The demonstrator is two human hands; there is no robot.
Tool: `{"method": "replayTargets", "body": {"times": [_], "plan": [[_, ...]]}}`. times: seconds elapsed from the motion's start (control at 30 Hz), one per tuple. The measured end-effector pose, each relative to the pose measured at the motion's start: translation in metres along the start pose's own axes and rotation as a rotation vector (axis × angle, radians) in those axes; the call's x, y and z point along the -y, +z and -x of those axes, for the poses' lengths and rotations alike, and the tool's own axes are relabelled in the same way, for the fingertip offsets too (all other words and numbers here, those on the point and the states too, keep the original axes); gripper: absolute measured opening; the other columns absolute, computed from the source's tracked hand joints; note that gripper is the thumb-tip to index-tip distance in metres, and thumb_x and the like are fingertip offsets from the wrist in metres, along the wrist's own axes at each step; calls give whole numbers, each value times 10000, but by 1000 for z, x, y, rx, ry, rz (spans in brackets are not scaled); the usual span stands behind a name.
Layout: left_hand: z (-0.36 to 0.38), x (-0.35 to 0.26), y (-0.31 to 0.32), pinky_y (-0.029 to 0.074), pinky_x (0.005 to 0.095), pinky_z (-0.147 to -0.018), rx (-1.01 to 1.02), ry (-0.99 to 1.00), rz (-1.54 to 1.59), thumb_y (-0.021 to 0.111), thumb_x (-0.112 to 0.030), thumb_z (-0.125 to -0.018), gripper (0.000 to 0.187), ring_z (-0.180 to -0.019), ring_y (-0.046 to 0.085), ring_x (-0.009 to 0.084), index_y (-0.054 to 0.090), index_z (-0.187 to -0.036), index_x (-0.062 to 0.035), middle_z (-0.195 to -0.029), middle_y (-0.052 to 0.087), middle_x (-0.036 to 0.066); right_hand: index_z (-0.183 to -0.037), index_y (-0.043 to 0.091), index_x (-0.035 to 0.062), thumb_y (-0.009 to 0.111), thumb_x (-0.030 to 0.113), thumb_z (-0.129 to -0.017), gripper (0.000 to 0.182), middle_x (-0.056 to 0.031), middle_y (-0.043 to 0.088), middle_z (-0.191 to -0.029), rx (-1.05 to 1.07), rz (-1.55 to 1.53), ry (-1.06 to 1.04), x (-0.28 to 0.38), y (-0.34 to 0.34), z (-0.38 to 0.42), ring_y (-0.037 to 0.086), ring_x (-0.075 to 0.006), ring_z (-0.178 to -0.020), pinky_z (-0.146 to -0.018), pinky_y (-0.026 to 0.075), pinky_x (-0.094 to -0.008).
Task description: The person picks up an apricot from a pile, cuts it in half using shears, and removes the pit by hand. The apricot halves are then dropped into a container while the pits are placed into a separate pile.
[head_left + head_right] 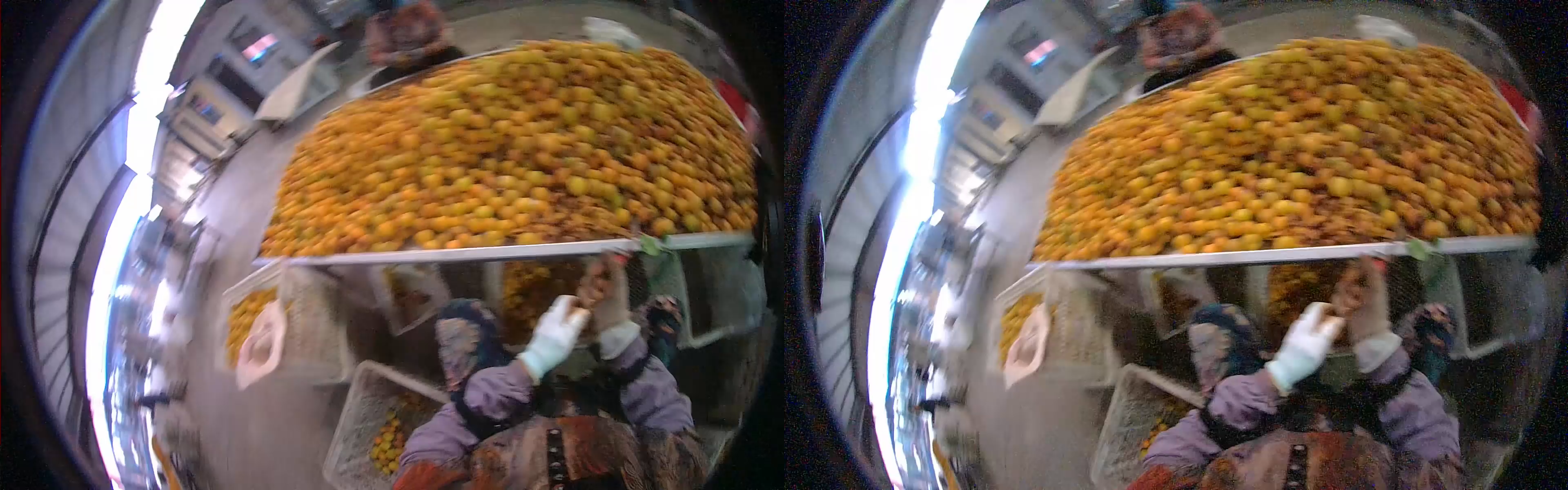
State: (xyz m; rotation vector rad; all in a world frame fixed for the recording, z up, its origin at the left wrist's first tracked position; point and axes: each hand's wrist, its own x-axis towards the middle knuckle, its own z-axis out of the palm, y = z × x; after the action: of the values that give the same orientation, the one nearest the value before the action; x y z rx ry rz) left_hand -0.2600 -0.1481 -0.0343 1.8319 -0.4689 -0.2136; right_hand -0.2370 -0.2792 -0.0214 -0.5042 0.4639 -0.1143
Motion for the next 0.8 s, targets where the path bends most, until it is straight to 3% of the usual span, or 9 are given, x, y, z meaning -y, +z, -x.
{"method": "replayTargets", "body": {"times": [0.07,0.1,0.13,0.37,0.47,0.57,0.7,0.77,0.8], "plan": [[-7,-3,-2,431,246,-549,18,-139,252,510,-191,-905,207,-627,489,82,535,-1014,-17,-787,550,37,-821,513,152,517,358,-899,221,4,457,-586,167,-17,24,9,-1,3,349,-104,-396,-350,290,-246],[-12,6,-1,433,240,-516,-33,21,176,498,-212,-917,223,-621,504,96,542,-1009,-14,-787,553,51,-803,505,142,510,351,-904,232,6,445,-583,196,-39,17,13,13,5,338,-105,-393,-356,289,-248],[-14,-22,-14,441,233,-496,34,-237,439,482,-251,-931,258,-596,520,115,553,-999,-12,-788,553,59,-788,500,130,499,351,-910,252,8,434,-577,190,-32,-65,20,21,3,339,-106,-393,-357,281,-249],[-86,-13,-71,438,229,-471,-64,-329,542,383,-332,-961,387,-457,446,120,481,-1152,-10,-700,538,63,-698,508,83,535,342,-895,326,7,383,-470,168,225,-81,55,36,-1,386,-110,-350,-337,302,-252],[-114,3,-81,520,279,-549,-161,-331,540,417,-273,-947,353,-570,514,132,423,-1210,-38,-767,531,79,-658,499,82,523,363,-897,369,21,339,-450,180,296,-16,62,34,-8,346,-113,-348,-343,280,-254],[-130,0,-91,531,295,-557,-52,-369,398,425,-216,-925,432,-680,570,158,357,-1310,-33,-1107,498,129,-666,515,69,537,325,-891,341,5,387,-455,124,339,-25,75,33,-16,372,-114,-351,-343,293,-254],[-159,25,-91,535,295,-556,56,-356,147,437,-174,-905,503,-770,590,161,294,-1370,-43,-1247,426,136,-679,530,67,563,279,-874,290,-11,486,-535,142,500,-73,79,13,-36,409,-106,-360,-330,299,-238],[-175,52,-87,447,354,-897,-51,78,-285,480,-151,-868,543,-1097,511,298,302,-1364,-22,-1335,387,196,-691,539,68,586,274,-860,272,-17,530,-587,159,532,-86,78,4,-44,434,-101,-366,-316,296,-228],[-180,45,-86,540,295,-658,-19,-49,-97,500,-126,-862,588,-1081,523,222,259,-1392,-39,-1355,373,136,-690,540,67,591,268,-858,266,-17,534,-593,111,471,-74,77,2,-45,433,-96,-369,-317,297,-226]]}}
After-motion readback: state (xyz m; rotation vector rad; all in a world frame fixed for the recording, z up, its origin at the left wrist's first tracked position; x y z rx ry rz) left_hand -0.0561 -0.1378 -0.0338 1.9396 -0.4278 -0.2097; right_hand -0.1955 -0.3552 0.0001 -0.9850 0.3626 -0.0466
